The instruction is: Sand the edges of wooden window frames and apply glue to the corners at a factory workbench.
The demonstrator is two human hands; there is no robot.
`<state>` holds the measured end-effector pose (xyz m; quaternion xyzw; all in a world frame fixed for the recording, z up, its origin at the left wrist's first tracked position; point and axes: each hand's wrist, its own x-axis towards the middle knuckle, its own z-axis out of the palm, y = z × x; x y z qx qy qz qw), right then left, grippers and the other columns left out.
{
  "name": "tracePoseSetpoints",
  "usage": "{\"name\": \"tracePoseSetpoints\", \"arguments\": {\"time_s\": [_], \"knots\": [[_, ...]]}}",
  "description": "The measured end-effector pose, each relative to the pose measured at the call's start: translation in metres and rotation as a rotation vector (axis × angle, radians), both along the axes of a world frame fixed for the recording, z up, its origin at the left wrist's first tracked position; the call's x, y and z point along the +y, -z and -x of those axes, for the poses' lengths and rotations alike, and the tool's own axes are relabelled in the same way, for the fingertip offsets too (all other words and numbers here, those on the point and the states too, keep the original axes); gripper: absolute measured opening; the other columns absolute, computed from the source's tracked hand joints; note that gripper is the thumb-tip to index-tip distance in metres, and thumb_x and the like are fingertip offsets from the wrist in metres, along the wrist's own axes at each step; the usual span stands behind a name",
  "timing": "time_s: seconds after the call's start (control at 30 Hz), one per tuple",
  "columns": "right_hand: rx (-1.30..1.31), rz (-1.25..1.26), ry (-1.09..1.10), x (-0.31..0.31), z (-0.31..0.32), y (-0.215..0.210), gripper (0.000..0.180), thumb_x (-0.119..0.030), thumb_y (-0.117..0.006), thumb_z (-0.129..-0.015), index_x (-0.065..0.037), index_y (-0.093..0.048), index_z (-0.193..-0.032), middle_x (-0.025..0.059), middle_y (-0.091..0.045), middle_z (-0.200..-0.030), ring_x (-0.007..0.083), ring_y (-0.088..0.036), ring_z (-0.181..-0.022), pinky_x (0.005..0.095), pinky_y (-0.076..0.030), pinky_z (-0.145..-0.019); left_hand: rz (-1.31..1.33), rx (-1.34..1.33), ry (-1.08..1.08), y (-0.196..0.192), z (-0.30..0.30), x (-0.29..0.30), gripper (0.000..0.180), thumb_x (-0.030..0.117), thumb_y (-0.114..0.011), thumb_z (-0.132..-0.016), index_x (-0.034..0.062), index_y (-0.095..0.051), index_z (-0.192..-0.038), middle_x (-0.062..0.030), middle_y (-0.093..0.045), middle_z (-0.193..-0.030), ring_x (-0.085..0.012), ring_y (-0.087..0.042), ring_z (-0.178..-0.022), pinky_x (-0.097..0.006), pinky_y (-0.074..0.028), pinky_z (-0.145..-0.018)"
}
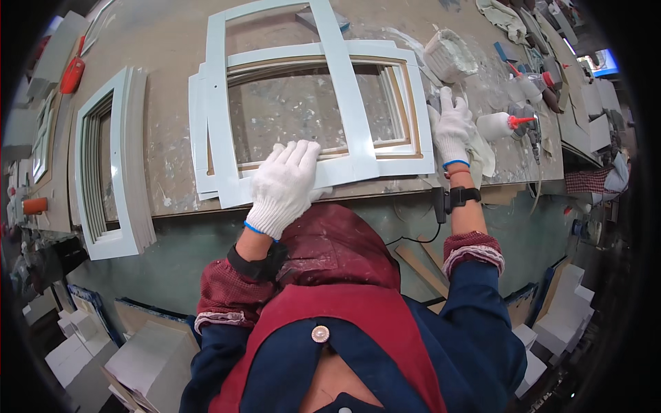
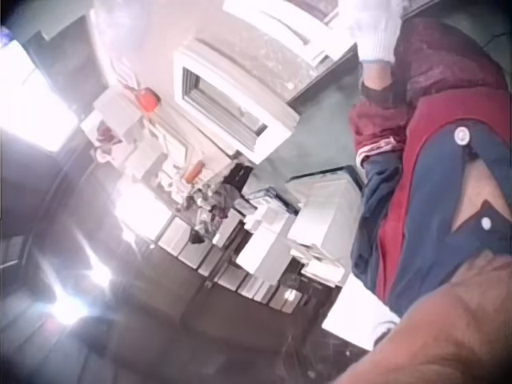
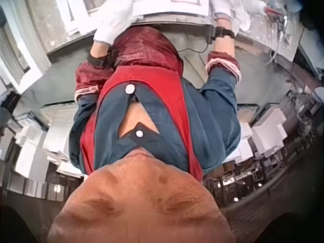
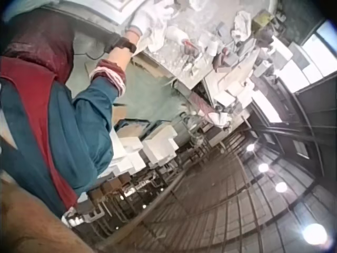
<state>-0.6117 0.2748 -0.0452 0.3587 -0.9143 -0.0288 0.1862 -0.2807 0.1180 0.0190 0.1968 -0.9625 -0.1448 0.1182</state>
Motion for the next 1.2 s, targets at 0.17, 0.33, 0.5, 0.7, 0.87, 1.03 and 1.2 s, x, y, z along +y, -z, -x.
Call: {"name": "tracePoseSetpoints", "arguments": {"time_s": [0.17,0.33,0.5,0.7,0.87,1.03,1.2], "knots": [[-0.16,0.278,-0.071,0.013,0.016,0.002,0.057,-0.044,-0.063,-0.092,-0.015,-0.053,-0.14,0.0233,-0.048,-0.137,0.0408,-0.054,-0.119,0.0474,-0.046,-0.097,0.097,0.055,0.16,-0.008,-0.032,0.004,0.061,0.027,-0.078,-0.063,0.0028,-0.058,-0.115,-0.0118,-0.062,-0.114,-0.0281,-0.06,-0.11,-0.04,-0.047,-0.097],[-0.257,0.491,-0.178,0.024,0.003,-0.025,0.055,-0.032,-0.069,-0.09,-0.008,-0.055,-0.137,0.0234,-0.047,-0.138,0.0403,-0.049,-0.125,0.0455,-0.041,-0.105,0.159,0.061,0.142,-0.031,-0.077,0.025,0.055,0.022,-0.075,-0.065,0.0037,-0.061,-0.115,-0.0118,-0.063,-0.117,-0.0307,-0.06,-0.112,-0.047,-0.046,-0.101],[-0.343,0.551,-0.319,0.022,-0.066,-0.088,0.05,-0.022,-0.068,-0.089,-0.003,-0.056,-0.134,0.0205,-0.058,-0.127,0.0369,-0.059,-0.113,0.0417,-0.046,-0.099,-0.675,0.012,-0.33,-0.02,-0.139,0.067,0.032,0.02,-0.071,-0.085,-0.0001,-0.067,-0.109,-0.0131,-0.068,-0.111,-0.0327,-0.063,-0.109,-0.043,-0.05,-0.096],[-1.041,0.491,-0.415,-0.043,-0.123,-0.085,0.044,-0.022,-0.058,-0.093,-0.002,-0.055,-0.132,0.0136,-0.066,-0.113,0.0235,-0.064,-0.104,0.0346,-0.048,-0.094,-1.966,0.691,-0.446,0.044,-0.123,0.063,0.048,0.025,-0.062,-0.097,-0.0097,-0.052,-0.129,-0.0182,-0.06,-0.124,-0.0255,-0.061,-0.114,-0.043,-0.054,-0.095],[-1.499,0.512,-0.303,-0.087,-0.126,-0.073,0.043,-0.022,-0.06,-0.092,-0.002,-0.054,-0.129,0.0127,-0.066,-0.112,0.0227,-0.066,-0.098,0.0336,-0.053,-0.083,-1.973,0.816,-0.541,0.042,-0.104,0.055,0.048,0.015,-0.06,-0.096,-0.0091,-0.046,-0.135,-0.0165,-0.06,-0.121,-0.0264,-0.063,-0.108,-0.04,-0.057,-0.09],[-2.119,1.045,-0.164,-0.098,-0.127,-0.039,0.036,-0.016,-0.056,-0.096,-0.003,-0.053,-0.129,0.007,-0.065,-0.11,0.0165,-0.066,-0.089,0.0302,-0.057,-0.07,-1.798,0.774,-0.499,0.058,-0.156,0.034,0.049,0.013,-0.066,-0.086,-0.0103,-0.053,-0.128,-0.0214,-0.065,-0.117,-0.0281,-0.065,-0.105,-0.035,-0.052,-0.093],[-2.14,1.105,-0.251,-0.076,-0.148,-0.032,0.037,-0.009,-0.058,-0.095,0.002,-0.048,-0.129,0.0108,-0.065,-0.109,0.0194,-0.067,-0.09,0.0317,-0.059,-0.07,-1.749,0.603,-0.503,0.055,-0.206,0.0,0.059,0.021,-0.074,-0.075,-0.0116,-0.059,-0.122,-0.0198,-0.069,-0.106,-0.031,-0.067,-0.097,-0.04,-0.052,-0.091]]}}
